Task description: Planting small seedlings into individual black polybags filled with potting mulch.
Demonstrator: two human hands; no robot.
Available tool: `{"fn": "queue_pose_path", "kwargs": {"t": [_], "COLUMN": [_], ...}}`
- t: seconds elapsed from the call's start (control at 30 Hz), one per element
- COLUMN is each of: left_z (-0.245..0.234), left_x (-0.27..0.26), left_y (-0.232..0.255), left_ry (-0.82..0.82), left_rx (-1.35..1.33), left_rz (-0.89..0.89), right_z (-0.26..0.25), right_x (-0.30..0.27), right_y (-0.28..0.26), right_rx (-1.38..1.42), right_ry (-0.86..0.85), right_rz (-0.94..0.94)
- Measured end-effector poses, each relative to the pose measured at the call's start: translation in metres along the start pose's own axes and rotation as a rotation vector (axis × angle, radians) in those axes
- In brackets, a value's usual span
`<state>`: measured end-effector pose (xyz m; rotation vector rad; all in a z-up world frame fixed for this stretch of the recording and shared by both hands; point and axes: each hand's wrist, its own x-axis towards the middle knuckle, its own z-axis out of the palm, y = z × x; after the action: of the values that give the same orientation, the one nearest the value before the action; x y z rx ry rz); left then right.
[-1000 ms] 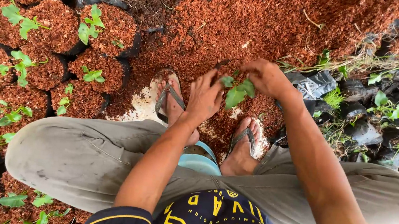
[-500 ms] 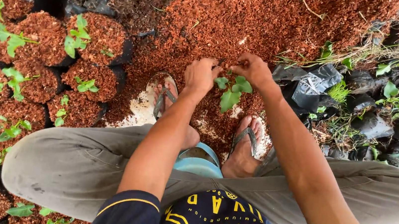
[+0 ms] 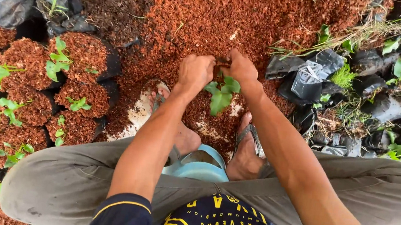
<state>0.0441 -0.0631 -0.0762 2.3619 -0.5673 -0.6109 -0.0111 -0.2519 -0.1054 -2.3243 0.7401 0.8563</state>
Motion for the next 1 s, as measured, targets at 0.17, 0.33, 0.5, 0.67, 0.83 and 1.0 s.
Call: {"fn": "queue_pose_path", "kwargs": {"t": [0.17,0.33,0.5,0.67,0.83,1.0], "left_z": [-0.051,-0.060,-0.041,-0.032,-0.036,-0.053], "left_x": [-0.019,-0.032,-0.033,-0.059,-0.075,-0.090], "left_y": [0.030,0.034,0.029,-0.011,0.029,0.055], "left_ry": [-0.012,-0.163,-0.088,-0.199,-0.037,0.031], "left_rx": [-0.125,-0.202,-0.102,-0.280,-0.397,-0.399], "left_rz": [-0.026,-0.215,-0.301,-0.389,-0.462,-0.487], "right_z": [-0.006,-0.061,-0.045,-0.052,-0.013,-0.014], "right_x": [-0.012,-0.101,-0.110,-0.151,-0.124,-0.112], "right_y": [-0.003,-0.034,-0.037,-0.032,-0.029,-0.006], "right_rx": [0.070,0.562,0.193,0.929,1.220,1.194], "right_ry": [0.071,-0.070,0.144,-0.131,0.159,0.027], "right_rz": [-0.058,0.017,-0.021,0.032,-0.108,0.028]}}
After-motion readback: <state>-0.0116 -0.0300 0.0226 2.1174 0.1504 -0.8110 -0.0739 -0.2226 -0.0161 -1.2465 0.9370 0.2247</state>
